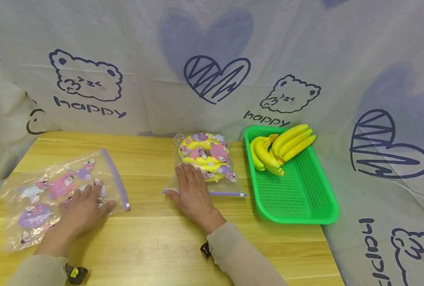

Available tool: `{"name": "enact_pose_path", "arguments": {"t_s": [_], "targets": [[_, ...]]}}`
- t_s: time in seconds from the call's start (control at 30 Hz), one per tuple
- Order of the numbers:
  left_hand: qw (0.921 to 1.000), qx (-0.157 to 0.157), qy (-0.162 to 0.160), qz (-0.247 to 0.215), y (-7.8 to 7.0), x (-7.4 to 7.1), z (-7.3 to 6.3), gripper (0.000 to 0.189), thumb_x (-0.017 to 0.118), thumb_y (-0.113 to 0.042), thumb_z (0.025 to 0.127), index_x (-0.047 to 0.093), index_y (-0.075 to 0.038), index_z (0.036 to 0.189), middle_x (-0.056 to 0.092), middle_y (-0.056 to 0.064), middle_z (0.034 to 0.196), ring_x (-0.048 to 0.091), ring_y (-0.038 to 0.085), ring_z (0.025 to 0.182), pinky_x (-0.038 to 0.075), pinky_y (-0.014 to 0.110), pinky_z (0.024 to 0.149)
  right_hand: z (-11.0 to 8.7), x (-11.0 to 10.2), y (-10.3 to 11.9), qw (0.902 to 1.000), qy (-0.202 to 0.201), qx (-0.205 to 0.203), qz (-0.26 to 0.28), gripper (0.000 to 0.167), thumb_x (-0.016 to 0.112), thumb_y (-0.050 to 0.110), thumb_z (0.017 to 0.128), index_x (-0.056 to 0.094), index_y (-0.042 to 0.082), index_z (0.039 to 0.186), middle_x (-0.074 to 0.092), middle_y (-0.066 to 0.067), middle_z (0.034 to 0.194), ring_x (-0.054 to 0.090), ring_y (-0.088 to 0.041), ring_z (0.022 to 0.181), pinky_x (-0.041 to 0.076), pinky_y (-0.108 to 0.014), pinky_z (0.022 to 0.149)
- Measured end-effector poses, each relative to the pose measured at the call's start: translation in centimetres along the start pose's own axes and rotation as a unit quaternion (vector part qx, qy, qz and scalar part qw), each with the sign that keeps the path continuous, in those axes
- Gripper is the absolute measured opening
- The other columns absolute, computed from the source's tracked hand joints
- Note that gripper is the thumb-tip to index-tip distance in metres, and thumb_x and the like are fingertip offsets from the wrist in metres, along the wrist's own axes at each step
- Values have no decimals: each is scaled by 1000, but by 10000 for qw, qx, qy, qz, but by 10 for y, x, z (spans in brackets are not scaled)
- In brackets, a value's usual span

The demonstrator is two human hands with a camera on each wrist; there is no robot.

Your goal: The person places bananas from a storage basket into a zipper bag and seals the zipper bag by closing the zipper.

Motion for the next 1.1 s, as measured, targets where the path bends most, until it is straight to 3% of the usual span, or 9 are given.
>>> {"name": "enact_pose_path", "arguments": {"t_s": [0.47, 0.63, 0.9, 1.1], "targets": [[9943, 1065, 10, 101, -55, 20, -14, 87, 65, -54, 100, 32, -5, 164, 29, 31, 166, 18, 62, 152, 5, 88, 109, -4, 3, 2, 9999, 53, 93, -22, 75, 73, 42, 98, 48, -4, 150, 52, -23, 152, 49, -41, 143, 37, -59, 121], [9890, 1477, 84, 86, -66, 21, -19, 88, 75, -52, 92, 41, -9, 161, 37, 27, 164, 25, 58, 152, 8, 87, 111, -9, 9, 8, 9992, 345, 174, -39, 73, 70, 43, 101, 47, -4, 152, 49, -25, 156, 45, -44, 147, 34, -58, 123], [9882, 1444, 491, 121, -73, 15, -25, 91, 89, -38, 77, 50, -11, 155, 44, 27, 160, 32, 58, 150, 10, 92, 104, -15, 17, 11, 9974, 643, 274, -189, 71, 65, 46, 103, 46, 0, 153, 45, -23, 160, 38, -43, 153, 30, -56, 126], [9916, 1245, 3, 359, -93, 6, -22, 59, 78, -37, 89, 64, -8, 137, 63, 21, 142, 55, 48, 135, 25, 87, 106, -19, 19, 13, 9975, 606, 312, -206, 69, 65, 46, 103, 47, 0, 152, 44, -23, 161, 37, -43, 153, 30, -55, 126]]}}
Point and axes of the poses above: each hand's wrist, its own z-axis towards the middle knuckle, its own x-axis out of the palm, y = z × x, the point moved 9 cm from there along z, towards the middle knuckle
